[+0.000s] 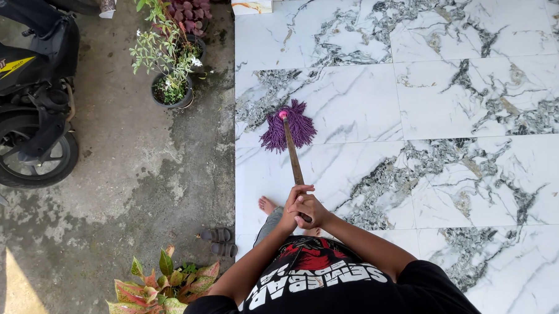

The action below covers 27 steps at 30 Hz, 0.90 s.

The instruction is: Mopping a tiled floor in an entryway area.

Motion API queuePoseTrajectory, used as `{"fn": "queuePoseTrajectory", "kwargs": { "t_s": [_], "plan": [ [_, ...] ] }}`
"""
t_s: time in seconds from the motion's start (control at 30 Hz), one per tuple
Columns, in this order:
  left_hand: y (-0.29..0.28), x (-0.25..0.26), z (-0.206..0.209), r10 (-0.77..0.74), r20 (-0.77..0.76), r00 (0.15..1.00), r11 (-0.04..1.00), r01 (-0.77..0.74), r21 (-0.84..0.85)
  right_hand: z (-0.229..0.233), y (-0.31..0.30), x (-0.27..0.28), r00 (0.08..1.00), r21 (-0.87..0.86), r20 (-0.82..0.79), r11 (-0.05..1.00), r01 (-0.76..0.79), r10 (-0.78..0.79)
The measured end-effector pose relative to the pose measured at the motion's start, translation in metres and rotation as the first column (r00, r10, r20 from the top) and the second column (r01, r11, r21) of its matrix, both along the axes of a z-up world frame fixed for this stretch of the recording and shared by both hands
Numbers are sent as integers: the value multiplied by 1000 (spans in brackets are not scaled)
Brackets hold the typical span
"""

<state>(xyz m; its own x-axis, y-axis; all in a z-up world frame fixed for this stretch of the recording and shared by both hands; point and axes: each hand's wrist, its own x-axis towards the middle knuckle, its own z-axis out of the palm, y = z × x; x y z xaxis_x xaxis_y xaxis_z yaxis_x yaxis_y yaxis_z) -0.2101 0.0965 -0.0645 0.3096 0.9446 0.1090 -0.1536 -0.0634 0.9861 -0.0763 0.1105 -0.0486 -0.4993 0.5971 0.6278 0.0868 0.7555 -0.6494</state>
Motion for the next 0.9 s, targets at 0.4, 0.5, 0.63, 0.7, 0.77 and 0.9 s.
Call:
{"fn": "queuePoseTrajectory", "kwargs": {
  "t_s": [0.4,0.5,0.63,0.7,0.77,0.9],
  "plan": [
    [204,-21,-12,8,279,960,998,10,-62,22,194,-36,993,-81,72,991,103,-97],
    [255,-34,17,-24,244,969,998,39,-56,22,235,-52,987,-141,82,979,146,-135],
    [314,-47,6,-64,263,963,997,75,-32,34,289,-67,970,-52,53,970,238,-235],
    [330,-50,7,-110,296,949,987,140,-83,32,305,-70,966,-96,39,961,260,-257],
    [344,-50,16,-124,253,960,989,139,-45,29,314,-69,962,-158,50,949,271,-267],
    [381,-40,18,-137,275,952,988,152,-35,28,352,-62,957,-152,43,945,289,-286]
  ]
}}
